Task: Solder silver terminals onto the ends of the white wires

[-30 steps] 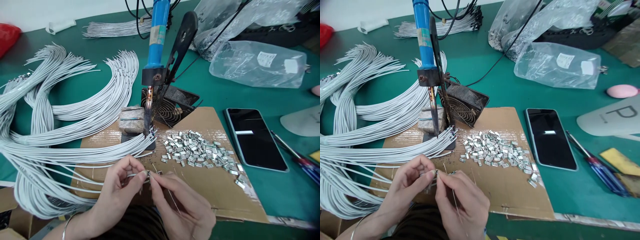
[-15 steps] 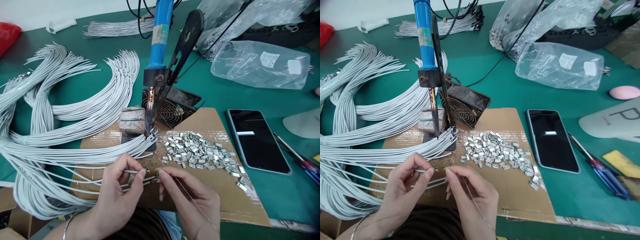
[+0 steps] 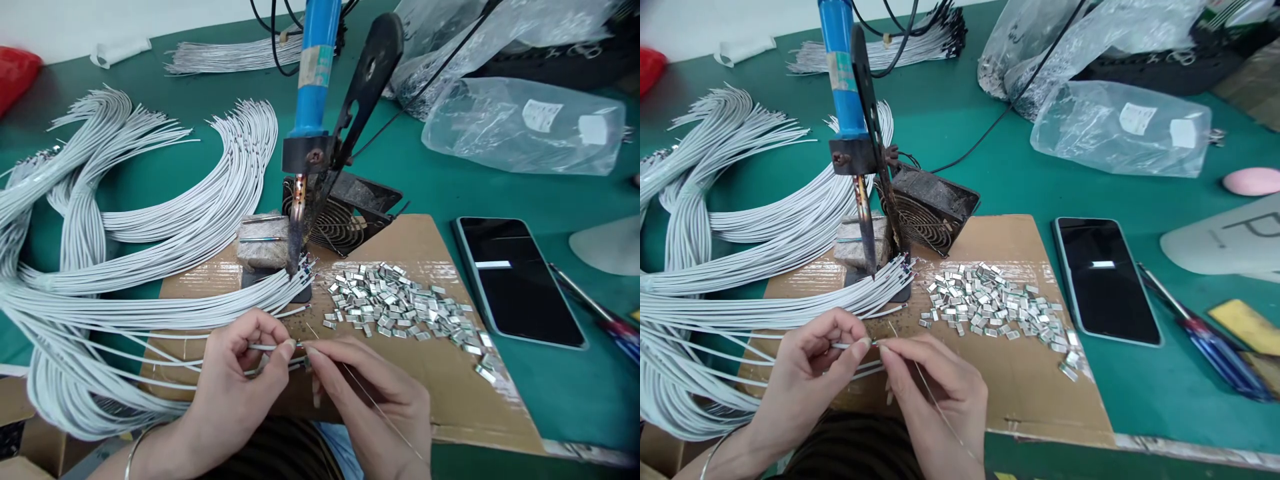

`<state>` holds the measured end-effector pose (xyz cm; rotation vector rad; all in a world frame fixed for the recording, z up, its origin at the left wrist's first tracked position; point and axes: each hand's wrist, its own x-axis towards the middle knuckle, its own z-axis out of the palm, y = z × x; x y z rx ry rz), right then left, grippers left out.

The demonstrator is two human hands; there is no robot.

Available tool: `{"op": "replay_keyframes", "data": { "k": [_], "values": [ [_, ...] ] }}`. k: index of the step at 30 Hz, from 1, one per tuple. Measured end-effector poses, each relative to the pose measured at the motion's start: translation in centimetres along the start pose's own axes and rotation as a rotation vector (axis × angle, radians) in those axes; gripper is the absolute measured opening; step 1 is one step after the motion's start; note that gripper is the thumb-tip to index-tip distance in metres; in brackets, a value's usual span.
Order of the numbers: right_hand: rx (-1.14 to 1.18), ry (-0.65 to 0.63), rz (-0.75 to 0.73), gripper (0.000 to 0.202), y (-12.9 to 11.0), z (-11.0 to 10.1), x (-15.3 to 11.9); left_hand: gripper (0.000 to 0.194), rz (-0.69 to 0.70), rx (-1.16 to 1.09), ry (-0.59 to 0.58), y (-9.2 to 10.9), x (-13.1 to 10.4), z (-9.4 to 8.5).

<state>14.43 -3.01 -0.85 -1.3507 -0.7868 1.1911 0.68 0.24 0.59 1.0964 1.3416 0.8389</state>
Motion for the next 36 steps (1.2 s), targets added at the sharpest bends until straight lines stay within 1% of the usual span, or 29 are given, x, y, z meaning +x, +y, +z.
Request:
{"op": "replay_keyframes", "data": {
  "k": [2, 4, 6, 8, 10, 12, 14, 16, 18, 20, 22, 24, 26, 28, 30, 32, 36],
  "values": [
    [-0.003, -0.003, -0.027, 0.019, 0.3, -0.1, 0.1, 0.016, -0.012, -0.022, -0.003, 0.1, 0.0, 0.0],
    [-0.041, -0.033, -0.105, 0.022, 0.6, -0.4, 0.3, 0.016, -0.019, -0.052, -0.007, 0.1, -0.1, 0.0],
    [-0.145, -0.095, -0.253, 0.027, 0.9, -0.9, 0.6, 0.016, -0.026, -0.076, -0.008, 0.1, -0.1, 0.0],
    [-0.296, -0.131, -0.475, 0.032, 1.1, -1.4, 0.8, 0.014, -0.028, -0.089, -0.006, 0.1, 0.0, 0.0],
    [-0.461, -0.118, -0.694, 0.035, 1.2, -1.8, 0.9, 0.014, -0.038, -0.099, -0.005, 0.0, 0.1, -0.1],
    [-0.609, -0.079, -0.871, 0.037, 1.3, -2.0, 0.9, 0.014, -0.054, -0.108, -0.008, -0.1, 0.1, -0.1],
    [-0.718, -0.062, -0.964, 0.037, 1.4, -2.1, 0.9, 0.015, -0.062, -0.115, -0.009, -0.1, 0.2, -0.1],
    [-0.774, -0.037, -1.005, 0.035, 1.3, -2.3, 0.9, 0.015, -0.058, -0.112, -0.008, 0.0, 0.2, -0.1],
    [-0.775, -0.006, -0.974, 0.032, 1.3, -2.4, 0.9, 0.016, -0.059, -0.103, 0.007, 0.0, 0.2, -0.1],
    [-0.728, 0.043, -0.887, 0.032, 1.3, -2.4, 0.8, 0.018, -0.065, -0.110, 0.016, 0.1, 0.2, -0.1],
    [-0.638, 0.097, -0.726, 0.025, 1.4, -2.2, 0.6, 0.020, -0.065, -0.131, 0.017, 0.1, 0.2, -0.1],
    [-0.496, 0.167, -0.516, 0.014, 1.5, -1.8, 0.5, 0.021, -0.057, -0.139, 0.016, -0.1, 0.1, -0.2],
    [-0.307, 0.179, -0.321, 0.009, 1.3, -1.3, 0.5, 0.019, -0.042, -0.123, 0.014, -0.2, 0.0, -0.2],
    [-0.139, 0.160, -0.192, 0.009, 0.9, -0.7, 0.6, 0.016, -0.022, -0.101, 0.005, -0.5, -0.1, -0.2],
    [-0.039, 0.138, -0.113, 0.010, 0.4, -0.2, 0.7, 0.014, 0.004, -0.083, -0.004, -0.6, -0.2, -0.2],
    [0.003, 0.132, -0.066, 0.011, 0.0, 0.2, 0.8, 0.015, 0.028, -0.072, -0.014, -0.7, -0.2, -0.2],
    [0.013, 0.081, -0.032, 0.014, -0.2, 0.4, 0.7, 0.013, 0.069, -0.082, -0.035, -0.5, -0.2, -0.1]
  ]
}}
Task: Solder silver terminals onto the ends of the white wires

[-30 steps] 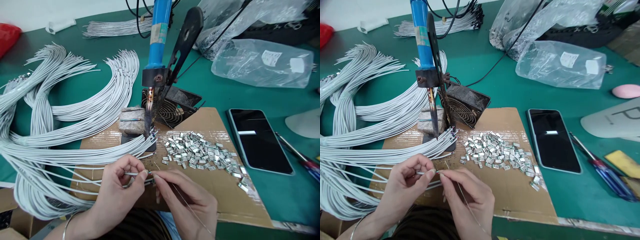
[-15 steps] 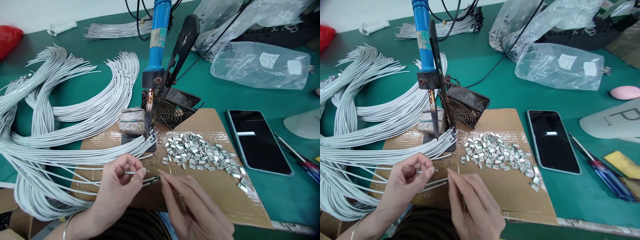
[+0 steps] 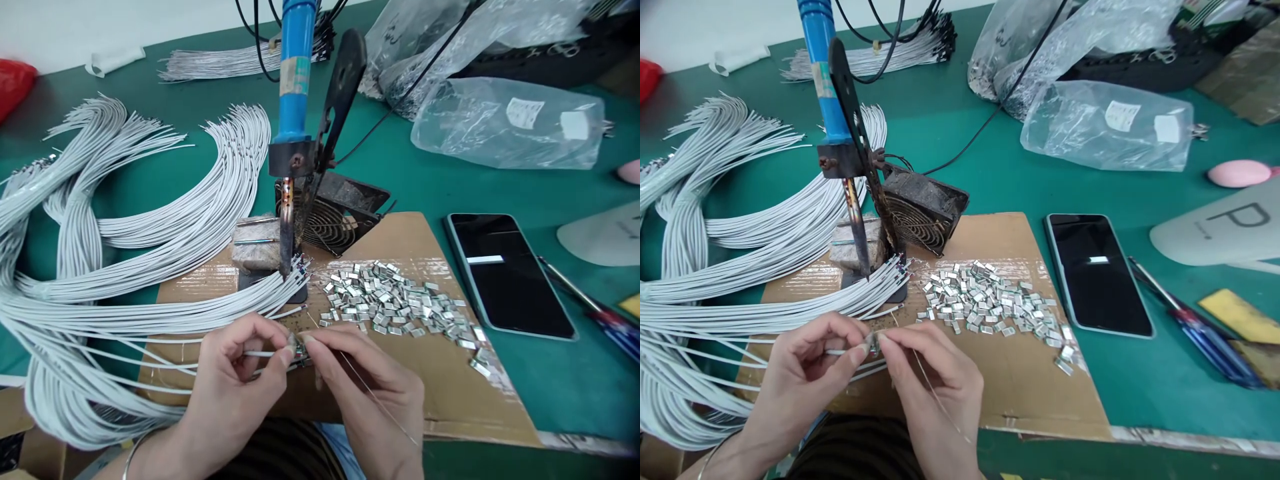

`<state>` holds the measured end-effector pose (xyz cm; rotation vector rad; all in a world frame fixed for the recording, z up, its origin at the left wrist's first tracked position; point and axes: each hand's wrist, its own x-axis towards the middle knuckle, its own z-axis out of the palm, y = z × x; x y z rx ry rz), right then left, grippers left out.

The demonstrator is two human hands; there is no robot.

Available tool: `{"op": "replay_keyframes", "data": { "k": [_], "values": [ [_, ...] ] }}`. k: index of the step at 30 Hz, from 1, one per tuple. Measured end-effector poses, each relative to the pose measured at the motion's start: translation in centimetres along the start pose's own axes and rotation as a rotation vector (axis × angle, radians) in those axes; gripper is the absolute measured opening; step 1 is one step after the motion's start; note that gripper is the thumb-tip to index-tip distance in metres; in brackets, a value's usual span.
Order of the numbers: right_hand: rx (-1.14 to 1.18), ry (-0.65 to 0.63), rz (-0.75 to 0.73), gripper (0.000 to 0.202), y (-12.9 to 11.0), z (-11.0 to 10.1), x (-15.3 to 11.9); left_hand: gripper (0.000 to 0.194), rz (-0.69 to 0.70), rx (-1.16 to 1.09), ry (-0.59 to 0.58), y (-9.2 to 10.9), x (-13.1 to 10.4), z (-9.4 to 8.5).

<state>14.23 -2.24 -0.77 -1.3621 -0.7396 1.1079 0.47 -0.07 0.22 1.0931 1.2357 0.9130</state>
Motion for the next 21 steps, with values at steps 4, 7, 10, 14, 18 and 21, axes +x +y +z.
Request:
{"op": "replay_keyframes", "data": {
  "k": [4, 7, 10, 14, 18, 21],
  "values": [
    [-0.017, -0.031, -0.064, 0.013, 0.7, -0.5, 0.2, 0.014, -0.035, -0.010, -0.020, 0.4, 0.1, 0.1],
    [-0.062, -0.125, -0.179, 0.020, 1.4, -1.2, 0.8, 0.015, -0.063, -0.018, -0.021, 0.6, 0.2, 0.2],
    [-0.122, -0.213, -0.256, 0.030, 1.8, -1.9, 1.2, 0.015, -0.064, -0.026, -0.018, 0.6, 0.3, 0.2],
    [-0.116, -0.190, -0.249, 0.028, 1.8, -1.9, 1.1, 0.014, -0.051, -0.035, -0.018, 0.6, 0.3, 0.3],
    [-0.115, -0.169, -0.249, 0.025, 1.8, -1.8, 1.0, 0.014, -0.063, -0.056, -0.014, 0.6, 0.3, 0.4],
    [-0.205, -0.200, -0.326, 0.030, 1.8, -2.0, 1.1, 0.015, -0.057, -0.066, -0.014, 0.5, 0.3, 0.5]
  ]
}}
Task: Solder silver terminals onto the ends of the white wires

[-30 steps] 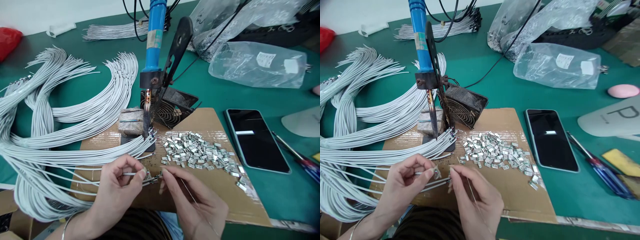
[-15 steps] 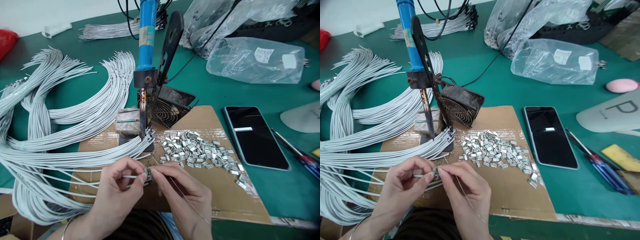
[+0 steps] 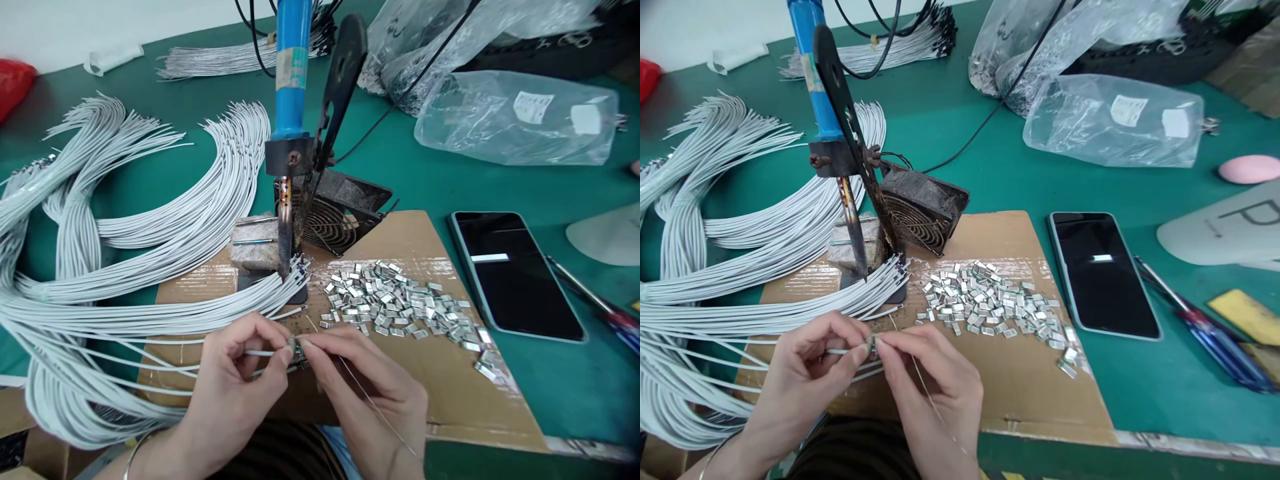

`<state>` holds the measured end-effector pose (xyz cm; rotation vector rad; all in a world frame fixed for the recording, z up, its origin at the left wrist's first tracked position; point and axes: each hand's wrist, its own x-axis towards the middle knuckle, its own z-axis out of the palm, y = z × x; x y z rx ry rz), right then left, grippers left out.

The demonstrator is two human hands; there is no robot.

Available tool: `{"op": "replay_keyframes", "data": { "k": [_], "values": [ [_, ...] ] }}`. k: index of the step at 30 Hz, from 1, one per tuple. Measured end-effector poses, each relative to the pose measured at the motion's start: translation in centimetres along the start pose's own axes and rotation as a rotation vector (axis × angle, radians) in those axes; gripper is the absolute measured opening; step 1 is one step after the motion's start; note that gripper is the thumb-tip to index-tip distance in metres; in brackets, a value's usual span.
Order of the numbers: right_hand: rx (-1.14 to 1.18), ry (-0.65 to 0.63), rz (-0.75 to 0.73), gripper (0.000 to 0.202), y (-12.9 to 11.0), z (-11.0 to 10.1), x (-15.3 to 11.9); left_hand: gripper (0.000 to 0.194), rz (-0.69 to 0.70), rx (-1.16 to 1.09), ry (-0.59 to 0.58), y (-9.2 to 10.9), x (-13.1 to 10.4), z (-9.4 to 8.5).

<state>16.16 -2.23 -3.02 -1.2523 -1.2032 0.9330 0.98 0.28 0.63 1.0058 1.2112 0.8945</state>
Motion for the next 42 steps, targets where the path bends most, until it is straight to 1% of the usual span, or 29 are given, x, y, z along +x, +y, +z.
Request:
{"op": "replay_keyframes", "data": {
  "k": [2, 4, 5, 7, 9, 10, 12, 13, 15, 17, 20, 25, 30, 32, 36, 42],
  "values": [
    [-0.079, 0.011, -0.045, 0.027, -0.2, -0.1, -0.1, 0.014, 0.003, -0.002, 0.014, 0.0, 0.0, 0.0],
    [-0.136, 0.062, -0.036, 0.025, -0.8, 0.2, -0.2, 0.014, -0.006, 0.001, 0.036, 0.0, 0.2, 0.1],
    [-0.151, 0.103, 0.005, 0.027, -1.2, 0.4, -0.4, 0.014, -0.014, 0.010, 0.048, 0.0, 0.3, 0.1],
    [-0.148, 0.198, 0.141, 0.025, -2.0, 1.1, -0.7, 0.014, -0.029, 0.038, 0.069, 0.0, 0.6, 0.1],
    [-0.138, 0.241, 0.234, 0.021, -2.7, 1.7, -0.9, 0.014, -0.023, 0.067, 0.090, 0.1, 0.9, 0.1],
    [-0.138, 0.231, 0.243, 0.018, -2.8, 1.8, -1.0, 0.014, -0.014, 0.073, 0.099, 0.1, 1.1, 0.1],
    [-0.150, 0.179, 0.212, 0.013, -2.7, 1.8, -0.9, 0.013, 0.011, 0.071, 0.114, 0.1, 1.4, 0.1],
    [-0.162, 0.147, 0.185, 0.016, -2.5, 1.6, -0.7, 0.013, 0.022, 0.065, 0.119, 0.1, 1.5, 0.1],
    [-0.175, 0.079, 0.110, 0.024, -1.9, 1.0, -0.3, 0.012, 0.031, 0.057, 0.134, 0.1, 1.8, 0.1],
    [-0.186, 0.028, 0.017, 0.021, -1.2, 0.3, 0.1, 0.013, 0.038, 0.058, 0.151, 0.1, 2.0, 0.0],
    [-0.222, -0.003, -0.082, 0.014, -0.7, -0.2, 0.5, 0.012, 0.039, 0.062, 0.172, 0.1, 2.4, 0.0],
    [-0.212, 0.068, -0.065, 0.017, -1.0, 0.8, 1.0, 0.013, 0.035, 0.075, 0.174, 0.2, 3.2, 0.1],
    [-0.203, 0.109, -0.003, 0.015, -1.0, 1.3, 2.0, 0.013, -0.010, 0.159, 0.222, 1.0, 3.9, 0.3],
    [-0.170, 0.088, 0.000, 0.016, -0.9, 1.1, 2.4, 0.014, 0.002, 0.184, 0.225, 1.4, 4.2, 0.4],
    [-0.106, 0.003, 0.004, 0.019, -0.7, 0.5, 3.1, 0.015, 0.027, 0.198, 0.225, 2.2, 4.7, 0.5],
    [-0.061, -0.003, 0.003, 0.020, -0.8, 0.4, 3.5, 0.013, 0.038, 0.172, 0.250, 2.6, 5.0, 0.6]
  ]
}}
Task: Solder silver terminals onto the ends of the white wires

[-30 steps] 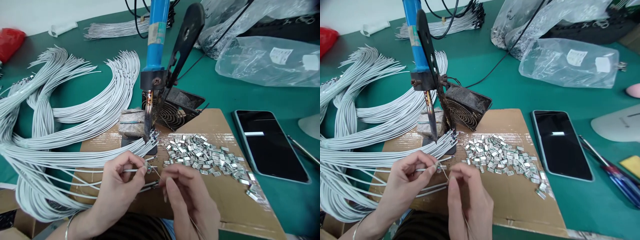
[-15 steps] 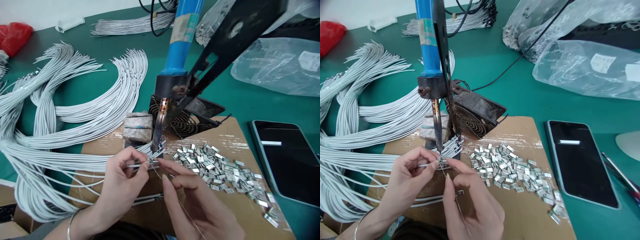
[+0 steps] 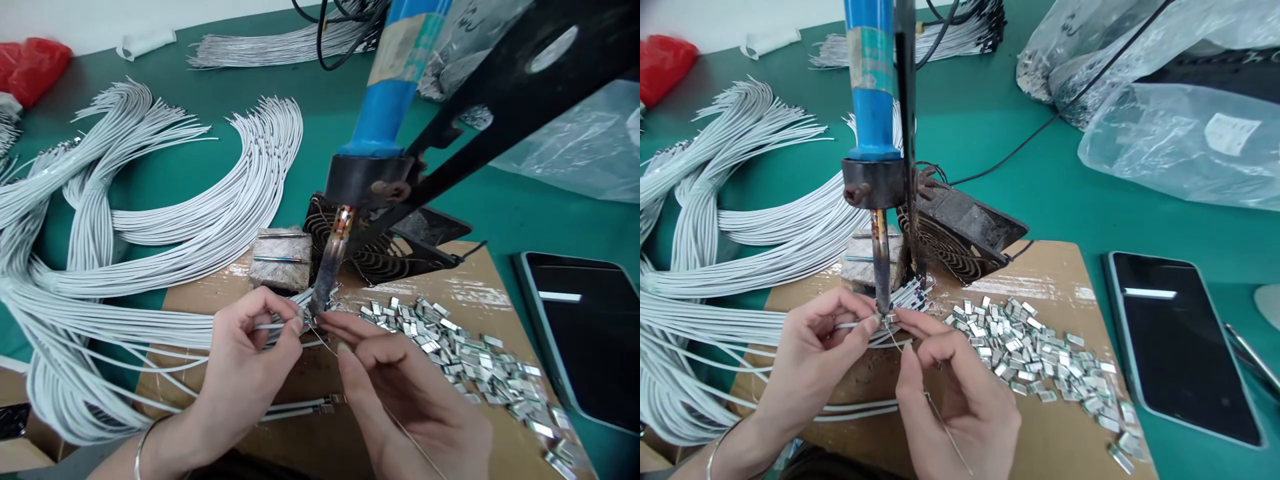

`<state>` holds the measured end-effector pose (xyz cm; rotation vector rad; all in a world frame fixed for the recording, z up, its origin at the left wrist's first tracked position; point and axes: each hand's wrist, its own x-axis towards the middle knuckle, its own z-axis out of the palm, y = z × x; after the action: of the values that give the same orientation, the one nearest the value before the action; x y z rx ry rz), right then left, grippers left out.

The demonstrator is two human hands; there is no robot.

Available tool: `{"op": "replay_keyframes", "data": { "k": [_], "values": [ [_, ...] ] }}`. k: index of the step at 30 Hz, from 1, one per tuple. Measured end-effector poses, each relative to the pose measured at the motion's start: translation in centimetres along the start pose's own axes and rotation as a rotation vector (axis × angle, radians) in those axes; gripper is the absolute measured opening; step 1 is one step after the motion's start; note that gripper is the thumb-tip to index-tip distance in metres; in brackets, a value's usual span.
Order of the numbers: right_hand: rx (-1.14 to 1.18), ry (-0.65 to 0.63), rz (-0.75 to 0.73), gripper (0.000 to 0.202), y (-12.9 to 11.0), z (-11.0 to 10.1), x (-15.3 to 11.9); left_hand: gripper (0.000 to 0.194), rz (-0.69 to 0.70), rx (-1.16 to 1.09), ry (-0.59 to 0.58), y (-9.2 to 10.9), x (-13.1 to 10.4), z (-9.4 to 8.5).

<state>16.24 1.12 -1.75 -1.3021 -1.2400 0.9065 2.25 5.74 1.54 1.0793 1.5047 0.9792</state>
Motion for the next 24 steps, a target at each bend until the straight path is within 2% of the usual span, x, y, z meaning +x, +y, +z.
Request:
{"op": "replay_keyframes", "data": {
  "k": [11, 13, 15, 17, 24],
  "values": [
    [0.066, 0.024, 0.043, 0.020, -0.5, 0.5, 0.6, 0.014, -0.006, -0.028, -0.029, 0.3, 0.2, 0.0],
    [0.118, 0.081, 0.121, 0.021, -1.1, 1.1, 0.7, 0.012, -0.002, -0.030, -0.021, 0.3, 0.1, -0.1],
    [0.161, 0.195, 0.234, 0.023, -1.9, 1.8, 0.6, 0.010, 0.008, -0.024, -0.010, 0.3, 0.2, -0.1],
    [0.180, 0.255, 0.281, 0.023, -2.3, 2.2, 0.7, 0.010, 0.025, -0.027, -0.003, 0.3, 0.2, 0.0],
    [0.131, 0.091, 0.107, 0.021, -1.1, 0.6, 1.0, 0.011, 0.058, -0.013, -0.002, 0.5, 0.3, -0.1]
  ]
}}
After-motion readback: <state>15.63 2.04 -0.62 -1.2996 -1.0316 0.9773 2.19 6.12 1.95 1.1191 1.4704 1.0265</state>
